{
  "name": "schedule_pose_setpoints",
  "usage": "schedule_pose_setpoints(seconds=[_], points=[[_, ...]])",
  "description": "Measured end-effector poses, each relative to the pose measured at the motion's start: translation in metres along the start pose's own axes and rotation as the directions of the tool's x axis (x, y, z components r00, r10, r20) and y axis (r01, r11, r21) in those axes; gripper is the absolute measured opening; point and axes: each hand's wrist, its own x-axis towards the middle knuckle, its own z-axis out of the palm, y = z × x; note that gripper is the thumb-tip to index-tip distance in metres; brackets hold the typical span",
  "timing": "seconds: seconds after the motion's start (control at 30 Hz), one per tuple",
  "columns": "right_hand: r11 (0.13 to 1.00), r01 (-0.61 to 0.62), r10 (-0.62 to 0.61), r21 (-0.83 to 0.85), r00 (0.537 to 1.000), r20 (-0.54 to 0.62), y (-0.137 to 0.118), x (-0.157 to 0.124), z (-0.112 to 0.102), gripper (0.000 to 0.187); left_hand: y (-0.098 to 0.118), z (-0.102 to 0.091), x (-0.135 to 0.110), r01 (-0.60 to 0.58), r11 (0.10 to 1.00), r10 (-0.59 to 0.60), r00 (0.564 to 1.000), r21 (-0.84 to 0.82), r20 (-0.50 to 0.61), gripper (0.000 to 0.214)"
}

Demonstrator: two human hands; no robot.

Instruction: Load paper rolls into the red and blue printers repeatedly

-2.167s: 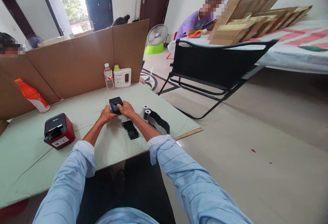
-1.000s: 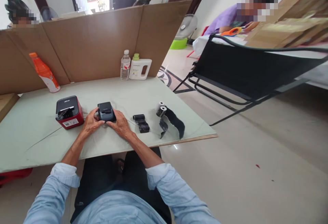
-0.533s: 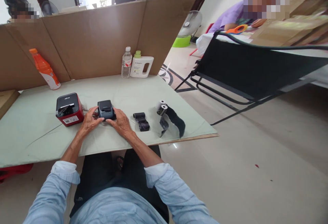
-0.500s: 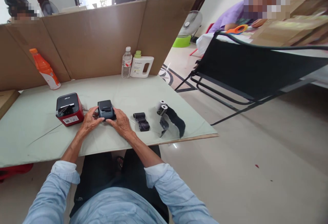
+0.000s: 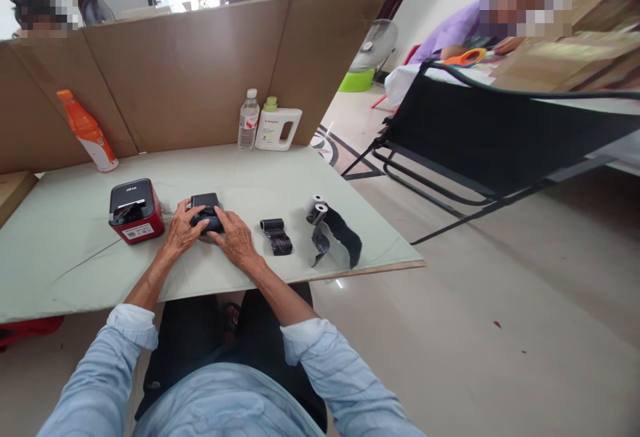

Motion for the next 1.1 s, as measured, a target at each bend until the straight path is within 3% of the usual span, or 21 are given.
schedule_pose_setpoints(seconds=[0.2,0.4,0.53,0.77,0.93,1.1], points=[[0.996,-0.043,0.046,0.072,0.998,-0.04,0.004,0.0,0.003,0.08,-0.002,0.002,0.008,0.057,0.997,-0.059,0.997,-0.045,-0.046,0.029],[0.994,-0.034,0.039,0.1,0.998,-0.048,0.007,-0.001,0.003,0.07,-0.005,0.001,0.015,0.076,0.992,-0.083,0.994,-0.096,-0.068,0.023],[0.995,-0.035,0.038,0.096,0.999,-0.028,0.01,-0.002,0.004,0.071,-0.006,-0.003,0.008,0.071,0.988,-0.072,0.997,-0.137,-0.002,0.036],[0.995,-0.002,-0.003,0.099,0.999,0.049,0.025,-0.003,0.002,0.079,-0.017,-0.013,-0.008,0.027,0.979,-0.003,0.993,-0.202,0.12,0.081],[0.993,0.002,-0.008,0.121,0.999,0.048,0.03,-0.003,0.003,0.078,-0.02,-0.007,-0.013,0.035,0.983,-0.021,0.996,-0.181,0.082,0.091],[0.991,-0.011,0.004,0.135,0.999,0.047,0.028,-0.004,0.003,0.076,-0.025,0.001,-0.014,0.044,0.987,-0.034,0.997,-0.156,0.064,0.088]])
